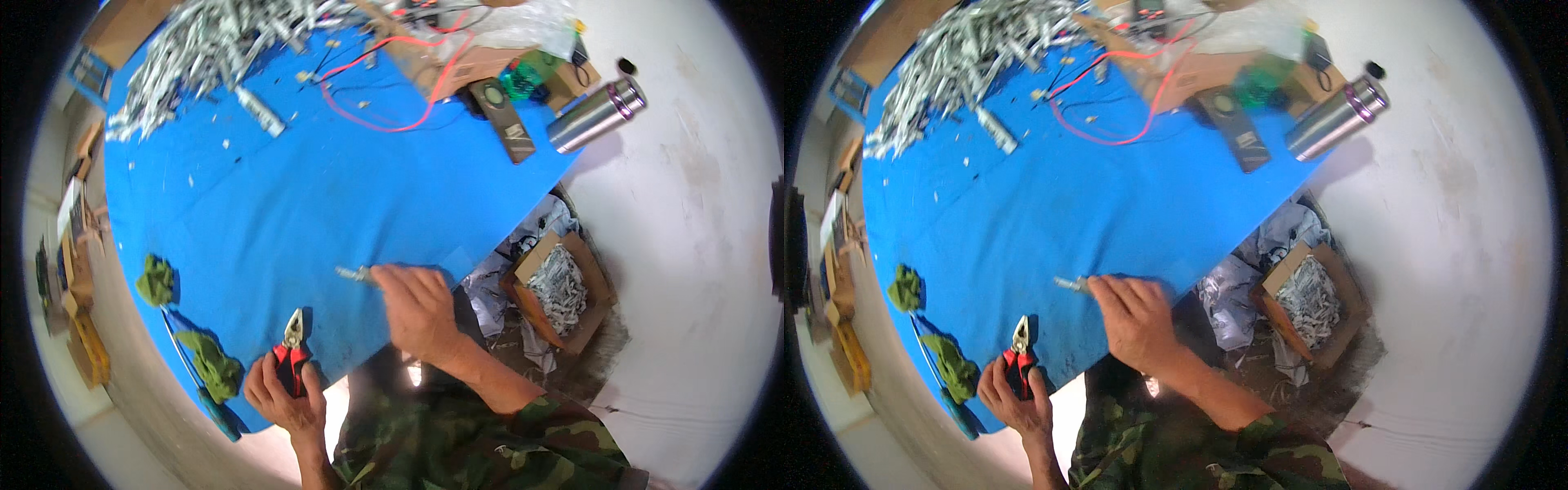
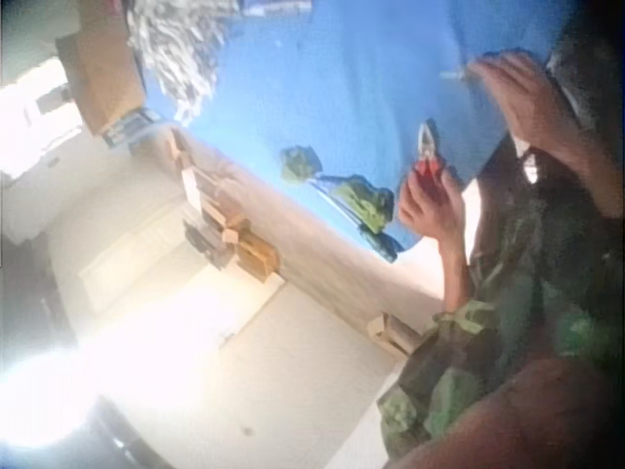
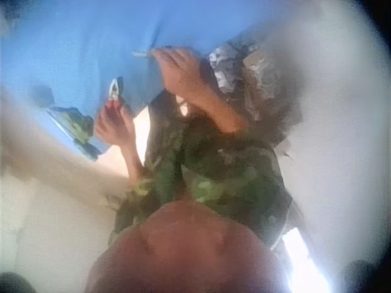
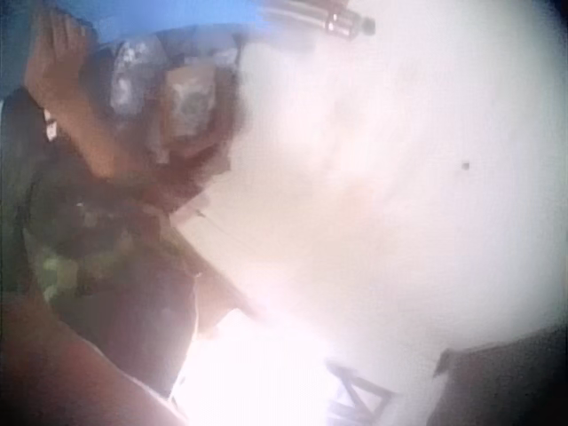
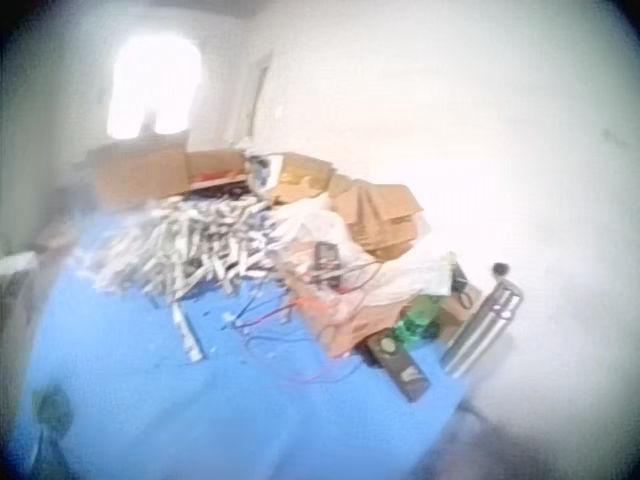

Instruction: The person disassembles small metal components by hand and using pliers, then marks parts with a pen and uses a screwdriver to pry or scrape small metal pieces.

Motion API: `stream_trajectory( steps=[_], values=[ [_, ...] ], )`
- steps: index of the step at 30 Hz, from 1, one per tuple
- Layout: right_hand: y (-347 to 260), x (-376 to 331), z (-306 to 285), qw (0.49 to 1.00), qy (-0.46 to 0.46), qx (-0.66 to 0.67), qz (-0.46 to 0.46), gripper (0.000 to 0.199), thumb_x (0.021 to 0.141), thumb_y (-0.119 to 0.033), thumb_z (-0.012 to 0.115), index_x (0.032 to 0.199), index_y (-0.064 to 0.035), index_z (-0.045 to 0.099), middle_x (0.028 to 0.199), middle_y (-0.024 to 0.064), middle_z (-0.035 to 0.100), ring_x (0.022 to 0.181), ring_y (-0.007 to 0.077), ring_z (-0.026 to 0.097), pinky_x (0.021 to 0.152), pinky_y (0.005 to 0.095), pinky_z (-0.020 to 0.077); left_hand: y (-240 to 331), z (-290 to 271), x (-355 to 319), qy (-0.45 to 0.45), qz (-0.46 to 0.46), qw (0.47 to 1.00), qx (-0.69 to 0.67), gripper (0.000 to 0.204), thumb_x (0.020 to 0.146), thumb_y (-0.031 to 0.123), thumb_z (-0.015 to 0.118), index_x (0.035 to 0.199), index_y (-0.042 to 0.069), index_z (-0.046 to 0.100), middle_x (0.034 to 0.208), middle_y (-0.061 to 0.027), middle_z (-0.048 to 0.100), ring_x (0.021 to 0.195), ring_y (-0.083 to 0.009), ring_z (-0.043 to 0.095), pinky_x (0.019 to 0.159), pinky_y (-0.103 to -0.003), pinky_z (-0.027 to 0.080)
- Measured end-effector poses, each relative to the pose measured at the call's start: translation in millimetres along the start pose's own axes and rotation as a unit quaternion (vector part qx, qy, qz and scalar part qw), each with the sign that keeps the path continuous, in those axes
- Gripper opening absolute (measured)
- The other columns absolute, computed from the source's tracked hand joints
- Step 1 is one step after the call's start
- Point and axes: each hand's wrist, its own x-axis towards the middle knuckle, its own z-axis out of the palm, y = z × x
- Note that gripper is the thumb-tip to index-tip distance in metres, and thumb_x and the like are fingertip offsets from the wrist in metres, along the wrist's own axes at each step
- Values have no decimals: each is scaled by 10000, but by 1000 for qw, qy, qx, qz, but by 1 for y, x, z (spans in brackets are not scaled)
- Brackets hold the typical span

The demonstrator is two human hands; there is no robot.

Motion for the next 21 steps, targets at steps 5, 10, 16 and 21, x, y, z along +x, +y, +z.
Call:
stream_trajectory(
  steps=[5,10,16,21],
  values=[
    [0,-7,8,998,49,30,14,404,902,-53,662,1303,0,668,1189,118,723,1030,269,665,874,424,472,-1,2,-4,5,0,1000,14,503,967,288,716,1359,-4,598,1298,-224,581,1209,-399,538,1011,-519,454],
    [5,-12,11,995,94,32,8,423,861,-42,681,1284,-37,686,1166,98,723,1008,286,664,882,436,473,9,4,2,43,12,999,14,463,968,299,716,1308,-1,626,1262,-209,614,1183,-391,565,1018,-508,459],
    [3,-15,7,995,99,17,-24,387,909,-57,647,1291,1,660,1194,105,705,1042,257,657,898,413,466,13,4,0,72,19,997,4,447,939,273,748,1280,6,638,1263,-192,625,1183,-394,571,1013,-511,460],
    [5,-19,13,998,62,2,-16,351,919,-77,622,1262,-36,679,1191,99,674,1077,287,630,917,434,463,12,8,1,88,39,995,3,429,914,235,769,1259,16,641,1232,-190,630,1162,-397,578,1007,-514,449]
  ],
)
